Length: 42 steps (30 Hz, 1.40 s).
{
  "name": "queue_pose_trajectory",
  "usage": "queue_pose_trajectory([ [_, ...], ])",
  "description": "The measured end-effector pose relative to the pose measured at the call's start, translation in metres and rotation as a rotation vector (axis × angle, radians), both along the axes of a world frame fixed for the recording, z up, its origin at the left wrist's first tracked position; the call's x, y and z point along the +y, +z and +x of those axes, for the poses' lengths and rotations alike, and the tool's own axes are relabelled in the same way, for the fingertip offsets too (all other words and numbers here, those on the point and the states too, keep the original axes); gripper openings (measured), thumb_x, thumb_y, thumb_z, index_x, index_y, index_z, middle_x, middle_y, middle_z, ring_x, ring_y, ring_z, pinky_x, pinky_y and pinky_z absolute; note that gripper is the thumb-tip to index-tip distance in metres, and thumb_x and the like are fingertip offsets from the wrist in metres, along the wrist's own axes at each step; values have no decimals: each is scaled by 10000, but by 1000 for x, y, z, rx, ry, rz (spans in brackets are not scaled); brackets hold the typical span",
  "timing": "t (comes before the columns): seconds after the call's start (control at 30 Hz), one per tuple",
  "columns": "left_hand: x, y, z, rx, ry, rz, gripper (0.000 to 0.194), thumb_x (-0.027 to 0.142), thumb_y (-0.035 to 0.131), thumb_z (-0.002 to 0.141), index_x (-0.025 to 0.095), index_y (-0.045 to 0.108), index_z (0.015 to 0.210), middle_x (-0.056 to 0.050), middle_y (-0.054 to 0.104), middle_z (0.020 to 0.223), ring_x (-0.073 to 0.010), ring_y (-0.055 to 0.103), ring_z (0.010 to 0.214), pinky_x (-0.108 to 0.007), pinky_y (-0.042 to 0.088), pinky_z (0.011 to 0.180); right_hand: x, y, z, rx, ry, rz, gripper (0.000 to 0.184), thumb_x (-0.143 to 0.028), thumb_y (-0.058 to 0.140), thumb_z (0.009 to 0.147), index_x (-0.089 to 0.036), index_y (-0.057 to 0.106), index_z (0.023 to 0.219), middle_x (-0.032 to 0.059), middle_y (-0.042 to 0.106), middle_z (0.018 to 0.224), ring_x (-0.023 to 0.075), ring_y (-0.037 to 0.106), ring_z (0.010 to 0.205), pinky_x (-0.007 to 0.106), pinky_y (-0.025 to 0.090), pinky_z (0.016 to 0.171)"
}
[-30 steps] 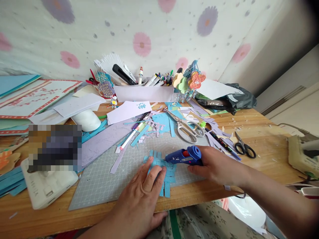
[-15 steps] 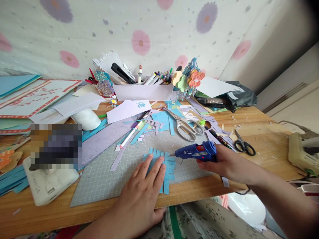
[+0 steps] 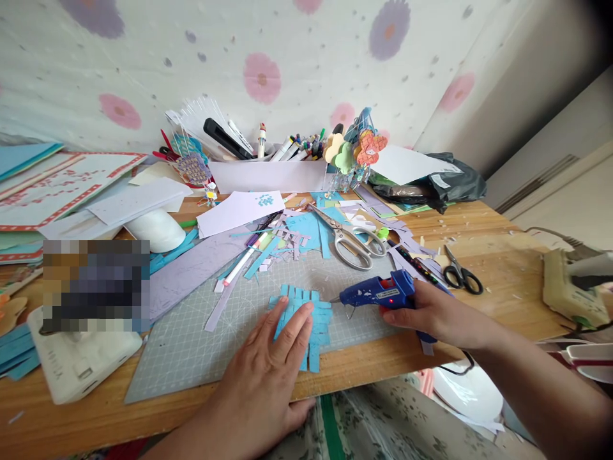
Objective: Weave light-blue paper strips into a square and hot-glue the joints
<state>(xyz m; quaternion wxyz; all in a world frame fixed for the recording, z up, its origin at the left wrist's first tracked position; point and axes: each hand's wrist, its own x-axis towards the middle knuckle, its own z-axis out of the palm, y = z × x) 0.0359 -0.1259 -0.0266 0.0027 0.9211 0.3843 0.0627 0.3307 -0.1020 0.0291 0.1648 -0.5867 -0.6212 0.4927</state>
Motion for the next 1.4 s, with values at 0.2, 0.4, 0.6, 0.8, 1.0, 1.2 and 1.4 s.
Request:
queue_pose_trajectory([
  [0.2, 1, -3, -1, -84, -21, 0, 891, 389, 781, 597, 177, 381, 1364, -70, 487, 1362, -354, 280, 1354, -487, 417, 1056, 3, 4, -15, 39, 35, -66, 206, -375, 599, 754, -172, 565, 747, -7, 497, 672, 146, 459, 658, 248, 380, 625],
  [0.4, 1, 0, 0, -79, -28, -21, 876, 388, 770, 609, 171, 381, 1364, -70, 465, 1390, -365, 259, 1357, -513, 407, 1058, 8, 8, -28, -20, 85, 7, 185, -341, 581, 766, -160, 587, 807, -9, 481, 674, 131, 422, 639, 240, 355, 591],
  [0.6, 2, 3, 1, -37, -29, -32, 876, 401, 753, 623, 169, 378, 1379, -57, 437, 1427, -368, 252, 1358, -506, 381, 1074, 11, 12, -28, -161, 151, 104, 204, -299, 571, 775, -150, 640, 896, -3, 527, 718, 136, 442, 666, 241, 372, 610],
  [0.8, 6, 11, 4, 17, -22, -83, 902, 431, 750, 609, 179, 380, 1392, -54, 380, 1476, -378, 257, 1356, -514, 356, 1085, 11, 14, -31, -311, 198, 148, 223, -336, 554, 784, -163, 644, 894, -5, 521, 697, 136, 435, 644, 243, 359, 601],
  [1.0, 11, 21, 7, 58, 0, -130, 868, 457, 754, 589, 184, 446, 1352, -74, 364, 1483, -366, 303, 1334, -506, 351, 1086, 10, 23, -39, -450, 224, 185, 228, -337, 533, 786, -172, 632, 907, 26, 590, 744, 163, 491, 677, 256, 358, 625],
  [1.2, 14, 25, 9, 122, -6, -142, 877, 484, 734, 595, 179, 444, 1366, -57, 307, 1522, -368, 275, 1348, -506, 333, 1093, 11, 27, -34, -522, 212, 196, 222, -378, 549, 763, -166, 604, 801, 25, 554, 687, 150, 454, 620, 254, 348, 589],
  [1.4, 16, 24, 10, 141, -37, -167, 884, 672, 598, 658, 184, 441, 1378, -34, 285, 1536, -377, 246, 1355, -516, 318, 1090, 0, 21, -4, -131, 37, 116, 222, -395, 573, 757, -173, 574, 771, -7, 499, 677, 133, 448, 631, 239, 374, 583],
])
